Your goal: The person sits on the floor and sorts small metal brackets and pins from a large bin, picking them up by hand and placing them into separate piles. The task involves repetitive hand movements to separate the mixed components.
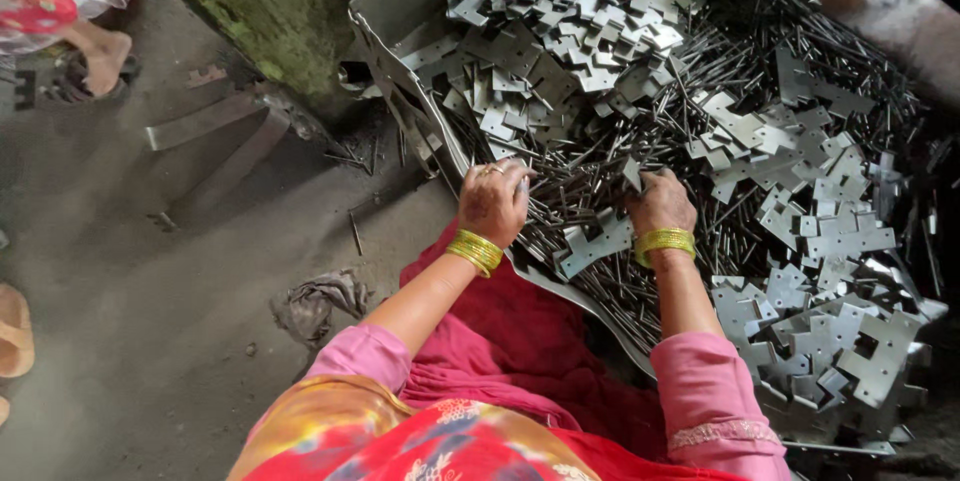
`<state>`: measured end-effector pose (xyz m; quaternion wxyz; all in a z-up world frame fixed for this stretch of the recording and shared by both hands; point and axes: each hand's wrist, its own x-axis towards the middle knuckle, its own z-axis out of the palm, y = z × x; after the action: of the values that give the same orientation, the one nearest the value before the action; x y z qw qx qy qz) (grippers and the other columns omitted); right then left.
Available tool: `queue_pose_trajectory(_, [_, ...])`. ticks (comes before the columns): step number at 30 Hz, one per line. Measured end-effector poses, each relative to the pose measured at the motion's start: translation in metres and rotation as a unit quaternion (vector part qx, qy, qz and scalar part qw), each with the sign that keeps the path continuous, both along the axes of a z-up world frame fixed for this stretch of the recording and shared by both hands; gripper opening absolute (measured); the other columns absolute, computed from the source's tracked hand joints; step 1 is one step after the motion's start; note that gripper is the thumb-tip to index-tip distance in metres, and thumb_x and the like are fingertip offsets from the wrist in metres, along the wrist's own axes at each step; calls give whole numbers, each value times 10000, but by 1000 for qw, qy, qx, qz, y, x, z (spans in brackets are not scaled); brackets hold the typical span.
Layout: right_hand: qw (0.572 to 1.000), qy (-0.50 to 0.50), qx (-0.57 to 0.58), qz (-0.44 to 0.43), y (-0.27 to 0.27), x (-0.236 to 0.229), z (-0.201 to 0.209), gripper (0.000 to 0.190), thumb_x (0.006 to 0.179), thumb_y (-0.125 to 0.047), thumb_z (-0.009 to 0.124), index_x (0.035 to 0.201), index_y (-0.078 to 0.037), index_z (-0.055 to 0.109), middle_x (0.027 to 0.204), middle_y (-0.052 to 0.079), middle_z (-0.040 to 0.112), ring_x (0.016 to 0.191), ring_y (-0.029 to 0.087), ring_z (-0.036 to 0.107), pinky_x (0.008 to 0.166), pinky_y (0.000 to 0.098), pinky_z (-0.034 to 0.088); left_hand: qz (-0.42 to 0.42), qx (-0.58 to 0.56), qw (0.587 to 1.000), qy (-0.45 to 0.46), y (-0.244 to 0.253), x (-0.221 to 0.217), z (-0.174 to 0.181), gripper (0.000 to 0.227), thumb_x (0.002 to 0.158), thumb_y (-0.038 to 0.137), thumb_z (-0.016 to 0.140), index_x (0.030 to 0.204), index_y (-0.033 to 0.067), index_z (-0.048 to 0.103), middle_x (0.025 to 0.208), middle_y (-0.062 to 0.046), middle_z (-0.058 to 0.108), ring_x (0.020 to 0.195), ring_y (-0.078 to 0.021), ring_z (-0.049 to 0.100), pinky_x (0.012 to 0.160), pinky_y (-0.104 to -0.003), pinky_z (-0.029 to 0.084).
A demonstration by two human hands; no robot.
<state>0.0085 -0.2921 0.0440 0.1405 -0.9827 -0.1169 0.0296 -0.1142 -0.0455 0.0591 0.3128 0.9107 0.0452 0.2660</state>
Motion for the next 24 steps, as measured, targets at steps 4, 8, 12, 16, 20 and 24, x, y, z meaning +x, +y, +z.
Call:
queue_pose_trajectory(4, [996, -56, 67, 33, 4, -9, 11, 410, 809, -294, 854, 1134, -74, 738, 1178, 143, 667, 1038, 401, 644, 816, 513, 542, -10, -10, 1000, -10, -1, -8, 7, 129, 924, 154, 608, 1001, 127, 708, 1067, -62, 738, 1066, -250, 675, 964, -419, 439])
queue_pose_trajectory(8, [992, -124, 17, 30, -15, -21, 38, 357, 880, -325, 831, 1097, -61, 728, 1181, 150, 661, 996, 348, 673, 782, 467, 563, -14, -69, 995, 69, -6, -3, 30, 158, 937, 249, 636, 979, 139, 741, 990, -61, 733, 978, -258, 670, 910, -425, 424])
queue_pose_trajectory(12, [948, -311, 61, 35, -82, -60, 78, 347, 936, -348, 864, 963, -51, 687, 1089, 137, 682, 986, 327, 658, 867, 458, 560, -72, 100, 956, 264, -42, 4, 45, 290, 945, 395, 627, 987, 126, 725, 1002, -71, 693, 959, -234, 658, 923, -435, 443])
queue_pose_trajectory(16, [773, -260, 562, -136, -137, -105, 97, 345, 1117, -302, 799, 1164, 26, 704, 1024, 146, 726, 890, 280, 720, 814, 454, 635, -47, 280, 936, 207, -93, -7, 34, 360, 815, 429, 673, 935, 90, 700, 1033, -86, 668, 1052, -236, 633, 875, -434, 464])
queue_pose_trajectory(20, [461, -121, 742, -471, -152, -117, 78, 509, 980, -379, 780, 1279, -125, 456, 1040, 172, 793, 789, 313, 778, 659, 437, 647, -18, 293, 936, 194, -111, -20, 16, 171, 948, 209, 650, 1080, 101, 666, 1048, -71, 675, 1056, -225, 634, 910, -412, 463])
queue_pose_trajectory(24, [363, 56, 844, -390, -138, -100, 9, 425, 971, -460, 552, 1149, -74, 548, 1097, 233, 699, 869, 371, 738, 780, 538, 657, 11, 258, 941, 218, -105, -11, 14, 188, 857, 163, 632, 1030, 98, 667, 1074, -110, 694, 1060, -254, 641, 892, -405, 464])
